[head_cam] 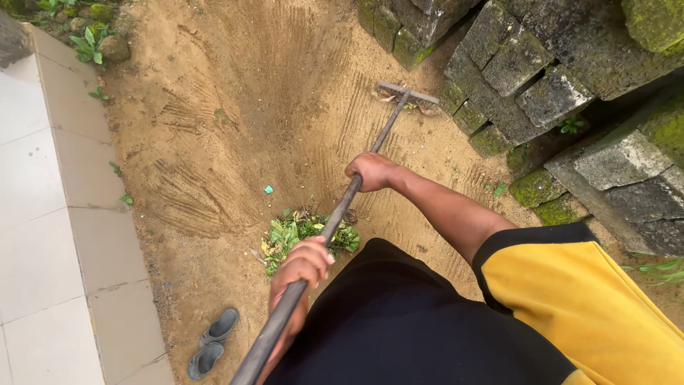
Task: Raking leaves and debris into a pile on a dirt path.
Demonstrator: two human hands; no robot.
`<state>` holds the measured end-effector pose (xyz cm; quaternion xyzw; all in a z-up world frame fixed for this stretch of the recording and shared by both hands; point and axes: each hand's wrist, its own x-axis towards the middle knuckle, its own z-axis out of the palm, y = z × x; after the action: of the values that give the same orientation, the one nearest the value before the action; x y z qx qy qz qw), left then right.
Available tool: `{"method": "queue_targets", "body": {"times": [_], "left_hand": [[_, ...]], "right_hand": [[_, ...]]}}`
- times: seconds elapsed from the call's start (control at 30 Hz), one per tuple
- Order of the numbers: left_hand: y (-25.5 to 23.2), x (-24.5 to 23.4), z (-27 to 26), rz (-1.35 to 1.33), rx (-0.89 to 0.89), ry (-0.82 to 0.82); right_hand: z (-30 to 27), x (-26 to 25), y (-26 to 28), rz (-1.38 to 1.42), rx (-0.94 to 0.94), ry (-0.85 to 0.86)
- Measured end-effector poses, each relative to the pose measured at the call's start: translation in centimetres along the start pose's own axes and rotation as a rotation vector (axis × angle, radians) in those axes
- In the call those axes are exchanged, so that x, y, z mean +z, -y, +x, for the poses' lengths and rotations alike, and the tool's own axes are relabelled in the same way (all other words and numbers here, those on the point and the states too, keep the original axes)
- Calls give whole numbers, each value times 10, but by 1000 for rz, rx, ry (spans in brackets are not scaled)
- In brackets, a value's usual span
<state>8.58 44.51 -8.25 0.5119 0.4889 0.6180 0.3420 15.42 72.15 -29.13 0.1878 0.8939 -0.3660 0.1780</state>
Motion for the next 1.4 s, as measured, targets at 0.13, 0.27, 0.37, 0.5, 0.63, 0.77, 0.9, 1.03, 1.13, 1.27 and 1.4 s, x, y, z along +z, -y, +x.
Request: {"method": "queue_targets", "body": {"times": [0.13, 0.27, 0.37, 0.5, 0.63, 0.77, 0.9, 1.03, 1.13, 1.27, 1.4], "left_hand": [[13, 11, 16, -11, -62, 92], [14, 10, 18, -19, -48, 98], [10, 0, 13, -26, 21, 85], [-25, -25, -6, 28, -53, 93], [-64, -43, -29, 32, 63, 131], [-99, -60, -67, 62, -85, 106], [-123, -83, -108, 58, -57, 243], [-154, -100, -169, 111, -45, 170], [-172, -119, -231, 193, -120, 104], [-198, -139, -311, 225, -329, 103], [-212, -146, -381, 287, -299, 86]], "right_hand": [[13, 29, -40, 93, 24, -35], [10, 27, -38, 139, 2, -42], [11, 28, -20, 137, -11, -48], [-2, 35, 27, 185, 25, 10], [-17, 64, 74, 222, -29, -31], [-28, 101, 112, 207, -161, -155], [-42, 134, 153, 212, -319, -277], [-51, 175, 201, 220, -387, -252], [-65, 205, 242, 186, -386, -156], [-84, 242, 297, 245, -443, -133], [-104, 264, 338, 183, -409, 101]]}}
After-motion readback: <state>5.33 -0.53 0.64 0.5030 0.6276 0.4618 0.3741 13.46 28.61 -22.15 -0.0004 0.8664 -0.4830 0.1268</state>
